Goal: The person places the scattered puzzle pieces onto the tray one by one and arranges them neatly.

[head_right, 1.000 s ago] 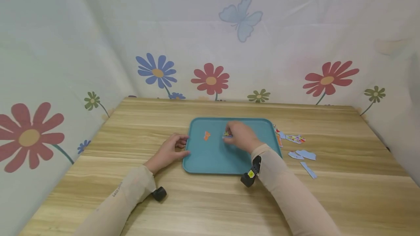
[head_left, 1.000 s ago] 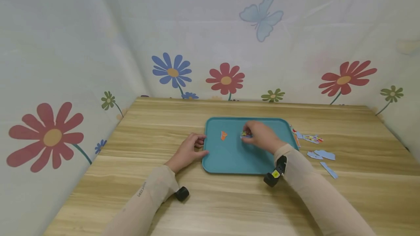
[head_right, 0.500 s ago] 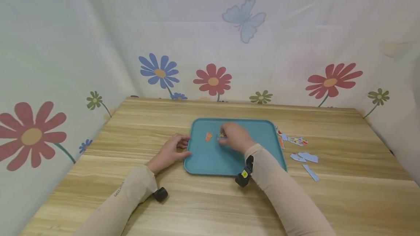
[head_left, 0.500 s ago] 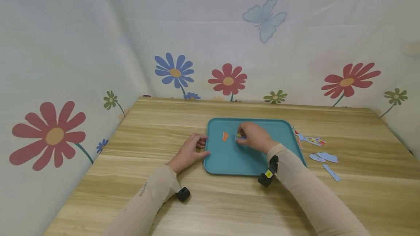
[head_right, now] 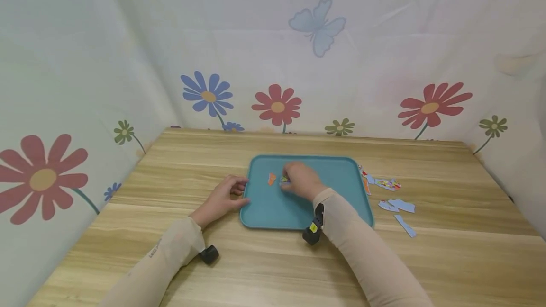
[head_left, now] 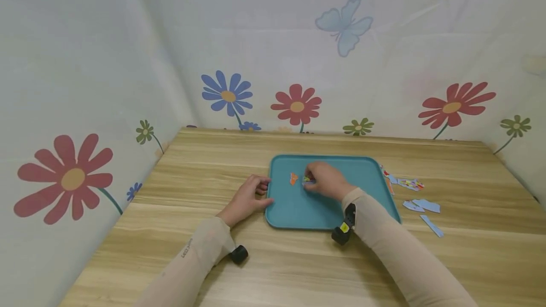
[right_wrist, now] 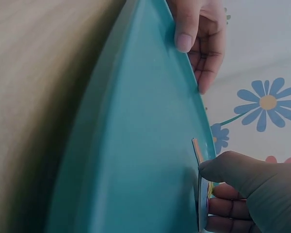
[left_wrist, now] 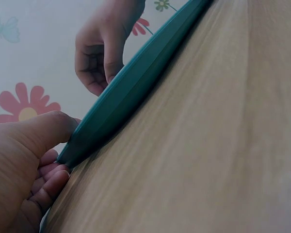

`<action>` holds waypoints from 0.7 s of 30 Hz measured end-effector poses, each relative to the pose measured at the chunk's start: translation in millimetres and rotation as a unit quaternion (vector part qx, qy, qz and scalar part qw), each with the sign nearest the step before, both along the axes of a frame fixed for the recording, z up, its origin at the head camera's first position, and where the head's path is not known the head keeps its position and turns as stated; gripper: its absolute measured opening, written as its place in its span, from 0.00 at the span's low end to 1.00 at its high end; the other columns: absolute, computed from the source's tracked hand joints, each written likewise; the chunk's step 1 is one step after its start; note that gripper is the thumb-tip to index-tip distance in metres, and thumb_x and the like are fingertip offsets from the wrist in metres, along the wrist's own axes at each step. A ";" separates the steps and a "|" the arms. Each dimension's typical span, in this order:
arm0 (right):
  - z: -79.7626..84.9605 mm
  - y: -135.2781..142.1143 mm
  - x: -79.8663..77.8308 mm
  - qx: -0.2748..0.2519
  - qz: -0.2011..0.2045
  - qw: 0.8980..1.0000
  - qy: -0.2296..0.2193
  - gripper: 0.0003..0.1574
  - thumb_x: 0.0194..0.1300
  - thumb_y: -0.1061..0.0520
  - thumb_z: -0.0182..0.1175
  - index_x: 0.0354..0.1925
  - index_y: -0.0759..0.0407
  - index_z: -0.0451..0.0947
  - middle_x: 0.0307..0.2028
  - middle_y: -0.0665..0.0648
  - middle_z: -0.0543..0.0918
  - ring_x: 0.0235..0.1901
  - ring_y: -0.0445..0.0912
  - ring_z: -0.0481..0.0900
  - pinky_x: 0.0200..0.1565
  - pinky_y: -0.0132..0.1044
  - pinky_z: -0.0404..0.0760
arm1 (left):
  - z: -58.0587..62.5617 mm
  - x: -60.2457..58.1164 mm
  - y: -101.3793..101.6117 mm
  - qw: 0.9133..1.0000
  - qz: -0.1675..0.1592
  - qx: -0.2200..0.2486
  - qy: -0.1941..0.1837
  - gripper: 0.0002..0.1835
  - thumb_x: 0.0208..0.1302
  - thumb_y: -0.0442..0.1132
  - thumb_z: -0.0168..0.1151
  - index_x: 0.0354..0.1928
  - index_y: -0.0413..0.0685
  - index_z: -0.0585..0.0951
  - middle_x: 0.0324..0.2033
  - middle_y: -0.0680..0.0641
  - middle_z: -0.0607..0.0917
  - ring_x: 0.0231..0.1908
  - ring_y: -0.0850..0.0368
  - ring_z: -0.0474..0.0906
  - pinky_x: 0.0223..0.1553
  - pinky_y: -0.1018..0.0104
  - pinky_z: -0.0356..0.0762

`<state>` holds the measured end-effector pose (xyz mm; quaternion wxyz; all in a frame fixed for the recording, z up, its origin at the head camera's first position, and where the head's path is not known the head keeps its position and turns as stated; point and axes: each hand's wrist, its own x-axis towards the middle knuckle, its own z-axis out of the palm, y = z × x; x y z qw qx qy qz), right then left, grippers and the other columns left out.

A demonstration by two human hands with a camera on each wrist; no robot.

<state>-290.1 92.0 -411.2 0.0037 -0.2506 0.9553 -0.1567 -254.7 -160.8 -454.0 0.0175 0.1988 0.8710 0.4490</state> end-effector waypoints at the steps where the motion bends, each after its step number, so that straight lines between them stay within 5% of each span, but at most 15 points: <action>1: -0.2 -0.5 0.0 0.001 0.001 1.000 0.001 0.15 0.60 0.52 0.66 0.40 0.61 0.79 0.34 0.55 0.81 0.33 0.45 0.75 0.40 0.42 0.80 | 0.1 0.2 0.1 1.000 0.000 0.001 0.000 0.28 0.58 0.34 0.69 0.60 0.36 0.72 0.48 0.40 0.76 0.47 0.51 0.76 0.53 0.59 0.78; 21: -3.7 -3.4 1.2 0.028 0.005 0.999 0.025 0.17 0.60 0.50 0.67 0.42 0.59 0.81 0.33 0.53 0.79 0.33 0.44 0.73 0.39 0.40 0.79 | 1.1 2.1 0.8 1.000 0.003 0.000 0.004 0.28 0.57 0.33 0.69 0.59 0.35 0.72 0.48 0.40 0.76 0.46 0.51 0.76 0.52 0.60 0.79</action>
